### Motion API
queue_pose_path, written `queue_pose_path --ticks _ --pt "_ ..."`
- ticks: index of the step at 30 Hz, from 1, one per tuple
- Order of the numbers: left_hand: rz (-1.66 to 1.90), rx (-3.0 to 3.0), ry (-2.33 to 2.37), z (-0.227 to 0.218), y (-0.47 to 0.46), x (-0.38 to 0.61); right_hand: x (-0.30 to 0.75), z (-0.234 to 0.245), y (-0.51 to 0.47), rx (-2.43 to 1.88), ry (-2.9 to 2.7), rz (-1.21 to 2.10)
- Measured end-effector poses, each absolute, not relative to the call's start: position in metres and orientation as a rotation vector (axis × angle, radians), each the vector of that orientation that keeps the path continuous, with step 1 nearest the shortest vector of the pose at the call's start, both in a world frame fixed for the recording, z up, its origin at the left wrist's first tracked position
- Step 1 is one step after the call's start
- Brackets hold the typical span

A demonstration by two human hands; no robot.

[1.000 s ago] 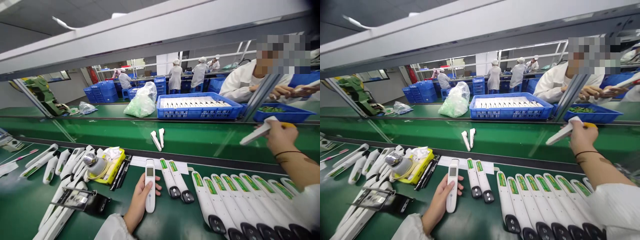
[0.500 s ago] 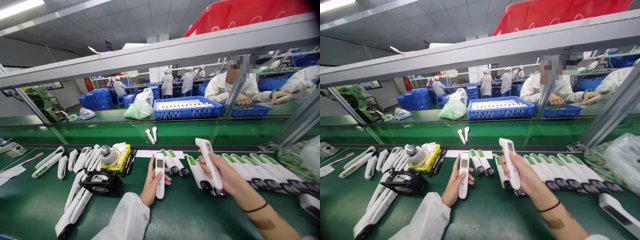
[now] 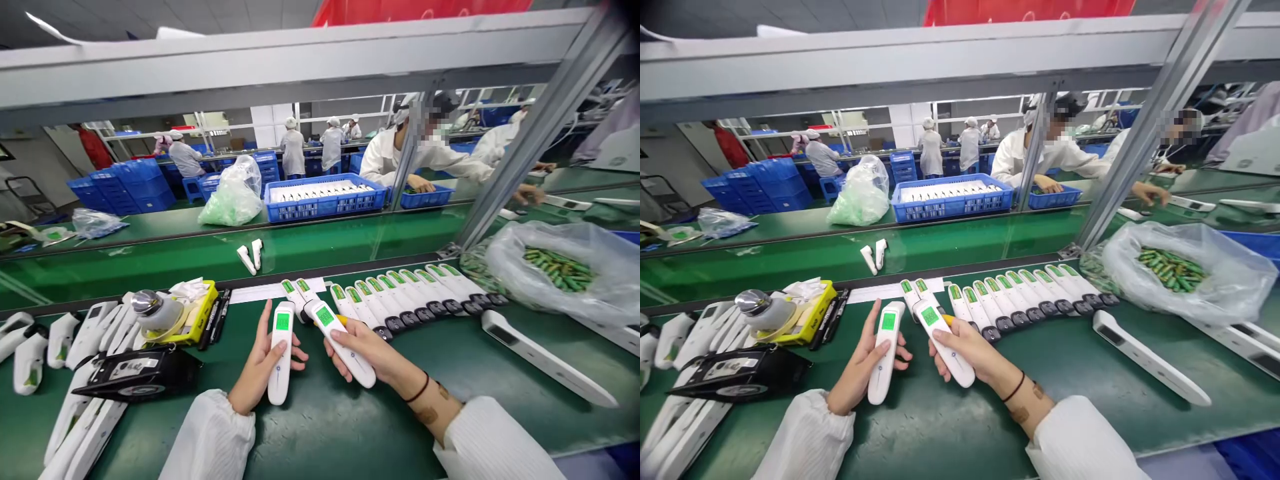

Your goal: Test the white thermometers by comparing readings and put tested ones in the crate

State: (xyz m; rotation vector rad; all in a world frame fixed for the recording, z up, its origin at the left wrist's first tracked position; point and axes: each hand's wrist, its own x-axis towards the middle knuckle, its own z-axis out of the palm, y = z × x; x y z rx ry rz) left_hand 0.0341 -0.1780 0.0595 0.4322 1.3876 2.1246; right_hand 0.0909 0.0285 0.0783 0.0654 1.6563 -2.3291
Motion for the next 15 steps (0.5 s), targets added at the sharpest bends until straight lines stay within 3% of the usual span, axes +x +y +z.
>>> queue_pose_path --ticks 9,15 --pt "2.135 0.156 1.448 0.061 -0.183 0.025 0.094 0.082 0.031 0.236 1.529 -2.130" --pt "2.172 0.282 1.362 0.062 -0.179 0.034 0.097 0.081 0.018 0.136 1.639 -2.270"
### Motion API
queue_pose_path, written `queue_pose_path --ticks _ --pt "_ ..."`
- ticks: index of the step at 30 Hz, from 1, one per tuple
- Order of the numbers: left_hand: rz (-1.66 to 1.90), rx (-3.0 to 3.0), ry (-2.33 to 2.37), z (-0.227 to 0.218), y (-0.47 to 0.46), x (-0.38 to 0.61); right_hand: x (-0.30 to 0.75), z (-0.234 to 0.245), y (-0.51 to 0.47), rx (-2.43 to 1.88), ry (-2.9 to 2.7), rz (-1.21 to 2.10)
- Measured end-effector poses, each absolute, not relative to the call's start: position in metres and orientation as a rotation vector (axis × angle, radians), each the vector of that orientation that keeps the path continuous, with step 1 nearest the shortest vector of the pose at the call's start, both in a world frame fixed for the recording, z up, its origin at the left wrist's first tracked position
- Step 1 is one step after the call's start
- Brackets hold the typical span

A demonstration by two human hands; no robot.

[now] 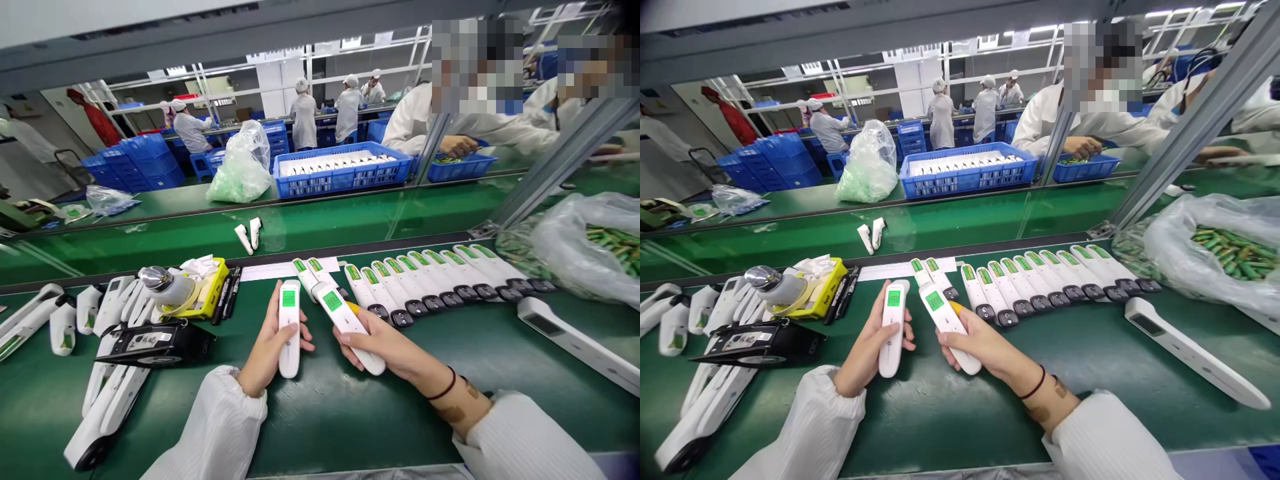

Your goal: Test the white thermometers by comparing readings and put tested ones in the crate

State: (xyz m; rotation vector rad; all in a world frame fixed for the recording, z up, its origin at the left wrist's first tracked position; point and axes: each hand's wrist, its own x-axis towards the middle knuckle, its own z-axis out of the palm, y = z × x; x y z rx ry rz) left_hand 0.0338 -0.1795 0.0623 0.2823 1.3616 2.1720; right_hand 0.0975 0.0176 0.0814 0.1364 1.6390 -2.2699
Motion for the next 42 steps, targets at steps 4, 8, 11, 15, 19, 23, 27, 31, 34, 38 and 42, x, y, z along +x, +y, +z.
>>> queue_pose_path --ticks 4,8,11,15,19,23,27,31,34,38,42 --pt "2.146 0.487 1.346 0.064 -0.176 0.044 0.099 0.076 0.006 0.070 1.811 -2.304" --pt "2.126 0.531 1.379 0.064 -0.173 0.049 0.101 0.071 0.002 -0.025 1.729 -2.294" --pt "2.115 0.530 1.380 0.063 -0.174 0.050 0.103 0.068 0.002 -0.005 1.636 -2.301" --pt "2.101 0.557 1.347 0.062 -0.175 0.051 0.106 0.066 0.002 -0.026 1.570 -2.352" --pt "2.145 0.534 1.330 0.060 -0.175 0.051 0.108 0.070 0.001 -0.053 1.635 -2.313" --pt "2.149 0.535 1.293 0.059 -0.175 0.052 0.108 0.073 0.001 -0.063 1.675 -2.268" --pt "2.173 0.558 1.225 0.058 -0.175 0.052 0.107 0.069 0.001 -0.104 1.676 -2.283" --pt "2.103 0.590 1.197 0.059 -0.177 0.052 0.104 0.066 0.002 -0.046 1.657 -2.355" --pt "2.066 0.587 1.244 0.058 -0.177 0.054 0.104 0.066 0.002 -0.010 1.657 -2.366" --pt "2.041 0.594 1.290 0.056 -0.176 0.056 0.105 0.066 0.002 0.007 1.662 -2.368" --pt "2.159 0.565 1.355 0.055 -0.174 0.054 0.104 0.063 -0.001 -0.034 1.630 -2.416"
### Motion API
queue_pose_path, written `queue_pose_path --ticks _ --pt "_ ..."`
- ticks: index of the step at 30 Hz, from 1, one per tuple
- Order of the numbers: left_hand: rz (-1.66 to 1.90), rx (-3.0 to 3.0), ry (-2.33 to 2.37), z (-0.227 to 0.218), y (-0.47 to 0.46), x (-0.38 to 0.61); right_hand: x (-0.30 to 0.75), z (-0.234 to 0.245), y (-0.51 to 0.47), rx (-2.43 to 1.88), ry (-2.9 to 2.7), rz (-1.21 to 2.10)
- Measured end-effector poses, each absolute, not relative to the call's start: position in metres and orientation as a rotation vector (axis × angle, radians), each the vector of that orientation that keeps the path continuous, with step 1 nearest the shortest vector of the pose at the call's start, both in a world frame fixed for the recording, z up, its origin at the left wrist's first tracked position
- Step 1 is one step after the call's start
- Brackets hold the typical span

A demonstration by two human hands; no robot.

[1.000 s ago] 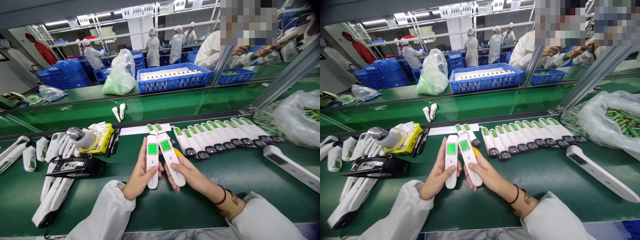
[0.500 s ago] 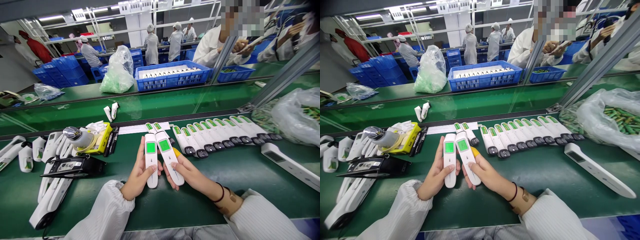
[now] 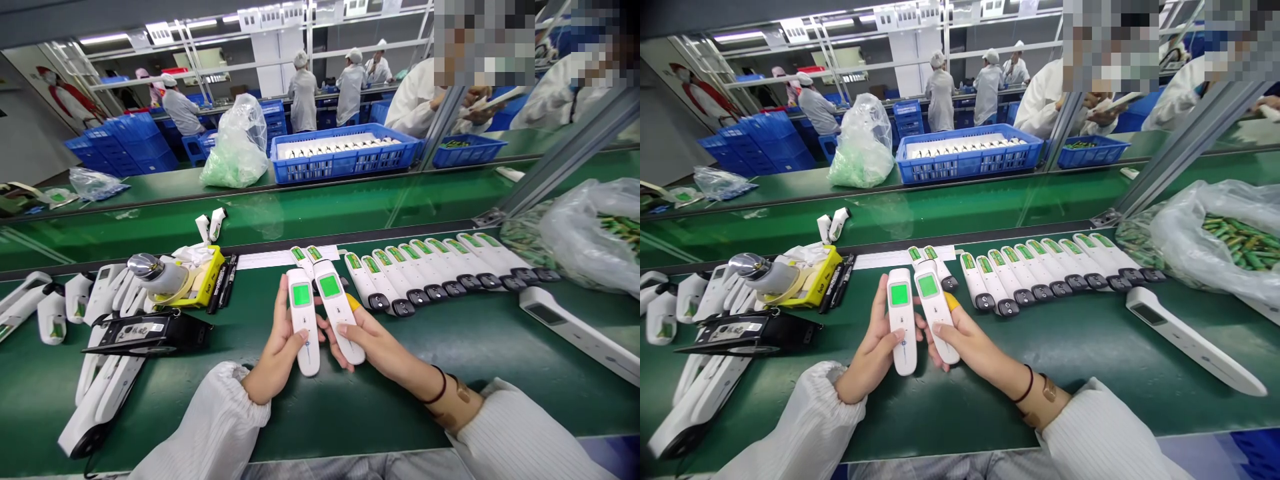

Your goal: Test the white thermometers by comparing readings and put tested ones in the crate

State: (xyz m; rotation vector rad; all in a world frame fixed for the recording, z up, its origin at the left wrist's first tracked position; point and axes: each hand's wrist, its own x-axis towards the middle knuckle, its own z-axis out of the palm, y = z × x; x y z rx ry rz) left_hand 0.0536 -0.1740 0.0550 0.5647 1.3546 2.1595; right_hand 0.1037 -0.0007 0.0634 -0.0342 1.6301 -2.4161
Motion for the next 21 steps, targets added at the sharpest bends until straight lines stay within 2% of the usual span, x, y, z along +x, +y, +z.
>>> queue_pose_path --ticks 6,10,15,21 --pt "2.300 0.451 1.519 0.056 -0.169 0.055 0.100 0.060 -0.011 -0.133 1.835 -2.170" --pt "2.409 0.452 1.616 0.055 -0.166 0.055 0.102 0.056 -0.017 -0.016 1.991 -2.017" --pt "2.385 0.444 1.647 0.055 -0.167 0.055 0.103 0.051 -0.016 0.028 2.263 -1.882" --pt "2.410 0.393 1.549 0.055 -0.166 0.055 0.102 0.046 -0.024 0.132 1.883 -2.150"
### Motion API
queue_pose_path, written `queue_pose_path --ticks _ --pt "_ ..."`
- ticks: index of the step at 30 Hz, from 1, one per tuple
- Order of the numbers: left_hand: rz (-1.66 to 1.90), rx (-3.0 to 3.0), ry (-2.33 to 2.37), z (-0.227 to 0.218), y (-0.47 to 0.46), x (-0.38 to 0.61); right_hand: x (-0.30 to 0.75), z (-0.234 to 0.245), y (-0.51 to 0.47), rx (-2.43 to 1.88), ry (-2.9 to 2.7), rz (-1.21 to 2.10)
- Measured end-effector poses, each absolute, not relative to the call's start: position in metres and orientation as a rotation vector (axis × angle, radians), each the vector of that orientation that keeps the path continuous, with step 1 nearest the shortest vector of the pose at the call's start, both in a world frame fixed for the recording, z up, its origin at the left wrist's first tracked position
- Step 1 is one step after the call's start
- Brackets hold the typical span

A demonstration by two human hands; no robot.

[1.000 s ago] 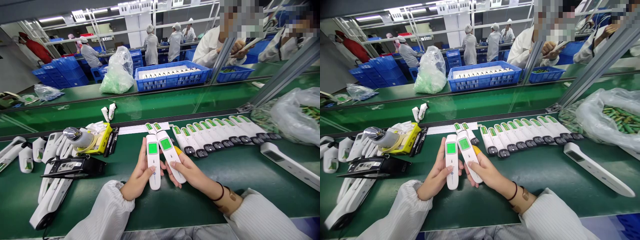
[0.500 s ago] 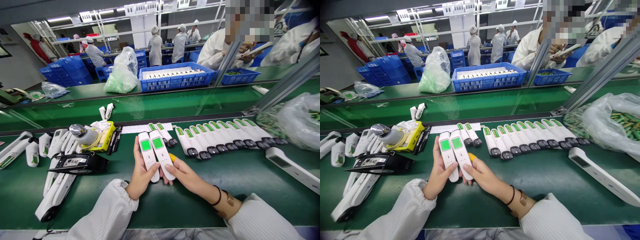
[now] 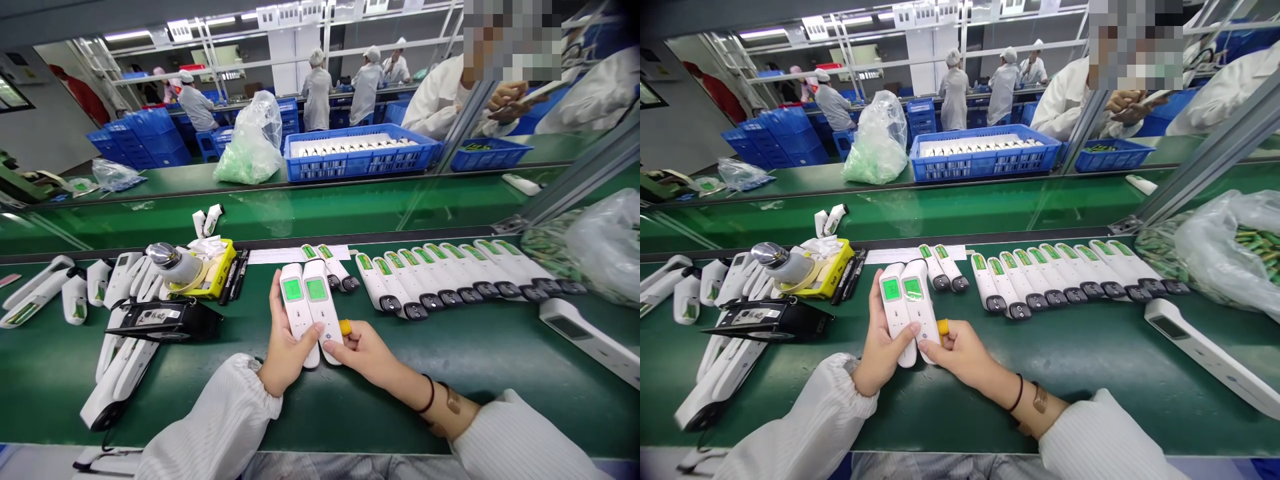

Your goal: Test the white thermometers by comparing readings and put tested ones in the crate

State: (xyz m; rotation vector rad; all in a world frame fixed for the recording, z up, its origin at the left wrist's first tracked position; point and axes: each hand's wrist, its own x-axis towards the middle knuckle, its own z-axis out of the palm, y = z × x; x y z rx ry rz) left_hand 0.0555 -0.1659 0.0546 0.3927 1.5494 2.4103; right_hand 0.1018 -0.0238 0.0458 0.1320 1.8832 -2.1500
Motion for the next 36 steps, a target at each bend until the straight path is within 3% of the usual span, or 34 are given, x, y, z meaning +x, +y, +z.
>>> queue_pose_path --ticks 4,14,36 --pt "2.417 0.386 1.542 0.054 -0.166 0.054 0.102 0.046 -0.030 0.122 1.845 -2.204" --pt "2.357 0.405 1.564 0.056 -0.164 0.060 0.101 0.048 -0.030 0.046 1.974 -1.942" --pt "2.298 0.448 1.516 0.058 -0.164 0.061 0.102 0.042 -0.029 0.063 1.962 -2.005"
